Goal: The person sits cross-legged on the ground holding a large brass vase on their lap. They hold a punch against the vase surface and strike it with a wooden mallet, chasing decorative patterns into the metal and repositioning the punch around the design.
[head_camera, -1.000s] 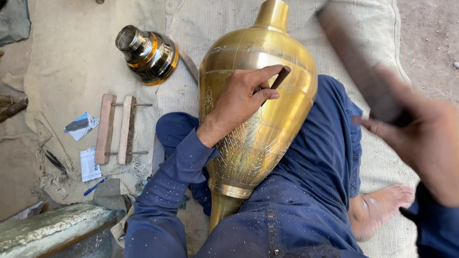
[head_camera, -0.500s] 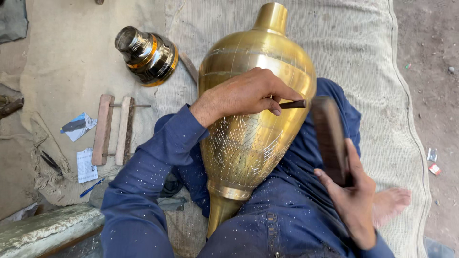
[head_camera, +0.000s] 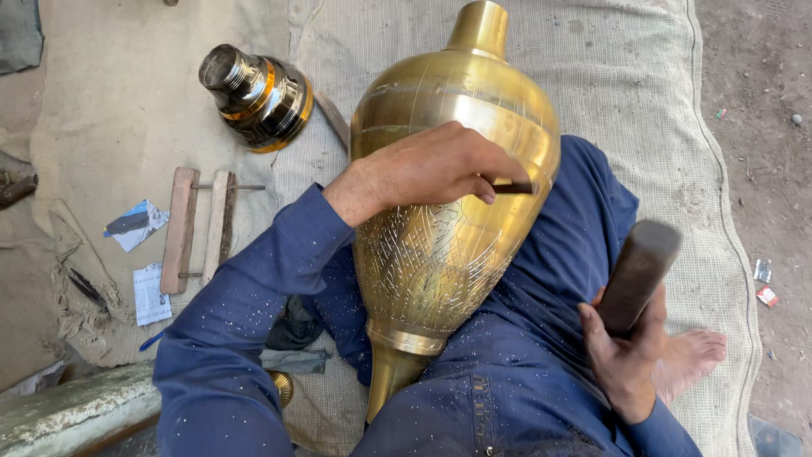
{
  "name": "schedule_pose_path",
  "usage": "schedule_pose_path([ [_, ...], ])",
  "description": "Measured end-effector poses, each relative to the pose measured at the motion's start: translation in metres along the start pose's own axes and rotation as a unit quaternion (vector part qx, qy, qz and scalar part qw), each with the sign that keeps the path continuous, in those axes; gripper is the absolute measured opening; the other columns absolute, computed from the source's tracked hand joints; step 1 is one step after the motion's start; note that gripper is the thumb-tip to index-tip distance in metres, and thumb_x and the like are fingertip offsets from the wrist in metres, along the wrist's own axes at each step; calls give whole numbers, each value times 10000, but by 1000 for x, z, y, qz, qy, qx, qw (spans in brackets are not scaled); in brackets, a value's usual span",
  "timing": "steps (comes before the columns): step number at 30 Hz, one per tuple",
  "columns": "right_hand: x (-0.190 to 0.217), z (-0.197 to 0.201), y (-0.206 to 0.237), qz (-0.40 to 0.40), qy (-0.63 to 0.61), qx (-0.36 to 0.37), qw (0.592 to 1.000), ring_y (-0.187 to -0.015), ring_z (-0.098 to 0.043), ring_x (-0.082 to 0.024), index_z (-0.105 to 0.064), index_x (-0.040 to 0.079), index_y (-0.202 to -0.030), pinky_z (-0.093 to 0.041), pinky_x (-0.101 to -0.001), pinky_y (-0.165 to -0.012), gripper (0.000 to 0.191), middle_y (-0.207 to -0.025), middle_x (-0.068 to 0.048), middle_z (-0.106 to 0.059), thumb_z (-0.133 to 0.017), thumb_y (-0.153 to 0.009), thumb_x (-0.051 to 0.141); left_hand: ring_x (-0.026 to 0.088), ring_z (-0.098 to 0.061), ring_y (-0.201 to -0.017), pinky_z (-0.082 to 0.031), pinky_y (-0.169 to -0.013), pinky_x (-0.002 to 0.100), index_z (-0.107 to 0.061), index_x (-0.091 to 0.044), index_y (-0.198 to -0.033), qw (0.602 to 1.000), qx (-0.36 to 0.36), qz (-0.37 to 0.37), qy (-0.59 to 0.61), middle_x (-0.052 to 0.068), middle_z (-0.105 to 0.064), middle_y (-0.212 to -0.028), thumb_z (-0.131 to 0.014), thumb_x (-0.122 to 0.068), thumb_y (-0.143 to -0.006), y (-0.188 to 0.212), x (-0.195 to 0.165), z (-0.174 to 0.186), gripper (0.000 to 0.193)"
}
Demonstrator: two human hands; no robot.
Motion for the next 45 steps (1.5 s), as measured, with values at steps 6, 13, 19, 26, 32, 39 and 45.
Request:
schedule_pose_path([
  [6, 11, -5, -21, -45, -56, -2, 997, -843, -639, -137, -298, -19, -1666, -537, -253, -757, 932, -975, -110, -651, -813, -889, -2, 211, -773, -936, -590, -785, 427, -652, -183, -1267, 998, -2, 68, -15, 38, -785, -1066, -745, -147, -882, 1, 7, -5, 397],
  [13, 45, -8, -38, 63, 104, 74, 990, -956, -657, -225, -406, -67, -1471, -546, -328, -818, 881, -1102, -219, -681, -849, -710, -72, 177, -784, -909, -619, -794, 386, -691, -171, -1253, 999, -20, 47, 15, 24, -782, -1095, -752, -148, -875, 1, 7, -7, 383],
  [19, 12, -5, -31, -74, 2, 0, 997, -921, -686, -178, -472, -26, -1485, -574, -312, -848, 785, -1009, -136, -694, -895, -838, 116, 159, -782, -848, -584, -798, 390, -757, -171, -1168, 996, 40, 75, 10, 20, -796, -963, -755, -134, -873, -4, 4, -9, 297],
  [26, -2, -3, -18, 34, 84, 6, 996, -1069, -707, -225, -488, -22, -1471, -565, -332, -916, 791, -1180, -223, -708, -898, -807, 106, 130, -780, -833, -597, -765, 355, -787, -220, -1117, 987, 101, 126, -22, 29, -793, -893, -702, -119, -922, -4, -1, -9, 235],
  [32, 6, -4, -22, 43, -37, -20, 998, -995, -669, -119, -455, 66, -1499, -582, -245, -881, 720, -1126, -113, -662, -895, -931, 114, 151, -778, -849, -596, -776, 360, -783, -178, -1129, 996, 76, 42, -19, 38, -796, -959, -693, -43, -875, 0, -8, -6, 301],
  [39, 19, 3, -47, -28, 16, 50, 998, -966, -675, -149, -531, 4, -1462, -572, -281, -841, 739, -1100, -107, -685, -873, -816, 120, 145, -770, -801, -597, -759, 358, -744, -161, -1191, 998, 2, 70, 1, 27, -798, -962, -773, -114, -849, 1, 6, -2, 346],
  [45, 31, 1, -78, -129, -133, 35, 982, -898, -702, -117, -551, -7, -1321, -603, -286, -810, 561, -1022, -62, -698, -862, -873, 124, 155, -740, -757, -587, -720, 363, -724, -172, -1245, 995, -32, 96, 5, 55, -790, -908, -808, -139, -825, 5, 14, -1, 429],
])
Point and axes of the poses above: each hand's wrist, its own y-axis away from the middle knuckle, its own z-axis out of the back of the hand, x = y × z, the point moved 5 cm from there along -y, towards the middle knuckle
